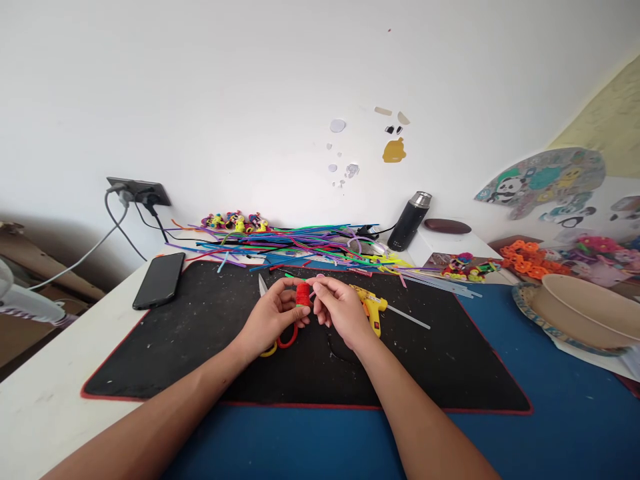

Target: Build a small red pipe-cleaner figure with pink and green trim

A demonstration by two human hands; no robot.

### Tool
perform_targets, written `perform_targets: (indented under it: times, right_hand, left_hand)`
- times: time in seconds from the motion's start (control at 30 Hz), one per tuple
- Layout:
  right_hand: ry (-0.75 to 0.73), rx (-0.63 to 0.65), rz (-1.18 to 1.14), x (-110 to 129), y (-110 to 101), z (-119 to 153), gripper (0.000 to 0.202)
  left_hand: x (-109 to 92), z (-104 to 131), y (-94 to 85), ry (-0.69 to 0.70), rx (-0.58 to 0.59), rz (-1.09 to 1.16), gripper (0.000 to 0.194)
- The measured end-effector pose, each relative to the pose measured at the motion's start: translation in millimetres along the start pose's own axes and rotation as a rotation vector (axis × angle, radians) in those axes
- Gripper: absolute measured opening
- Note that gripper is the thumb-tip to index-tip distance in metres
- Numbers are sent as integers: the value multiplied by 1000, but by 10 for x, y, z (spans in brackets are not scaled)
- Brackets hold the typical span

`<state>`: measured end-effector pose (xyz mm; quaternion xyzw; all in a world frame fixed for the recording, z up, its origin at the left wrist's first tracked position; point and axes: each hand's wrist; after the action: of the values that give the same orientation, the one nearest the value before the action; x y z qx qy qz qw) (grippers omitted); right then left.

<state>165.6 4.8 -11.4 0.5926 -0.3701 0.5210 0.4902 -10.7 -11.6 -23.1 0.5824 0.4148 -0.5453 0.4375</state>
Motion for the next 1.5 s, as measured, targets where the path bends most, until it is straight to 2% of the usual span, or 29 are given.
perform_targets:
  times: [0.3,0.77,1.13,1.5]
  right_hand:
    - [-40,-35,32,27,11,14,45]
    - [-1,112,107,-5,55,43,48]
    - [-55,49,81,3,36,31,44]
    - [-34,24,78,-8,33,17,43]
  left_hand:
    - [27,-23,-17,-3,-42,-42,60]
    - [26,-9,-14,-17,-39,-79,62]
    - [43,-25,-30,-2,-36,-60,61]
    - [68,-35,-52,-2,-49,-9,63]
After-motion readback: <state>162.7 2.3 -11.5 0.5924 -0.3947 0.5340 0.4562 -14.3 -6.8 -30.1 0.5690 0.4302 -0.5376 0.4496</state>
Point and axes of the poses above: each hand's wrist, its own z-axis away from the middle knuckle, its own y-axis out of the palm, x = y × z, and after that the axes turned 6 degrees about -z, right-handed
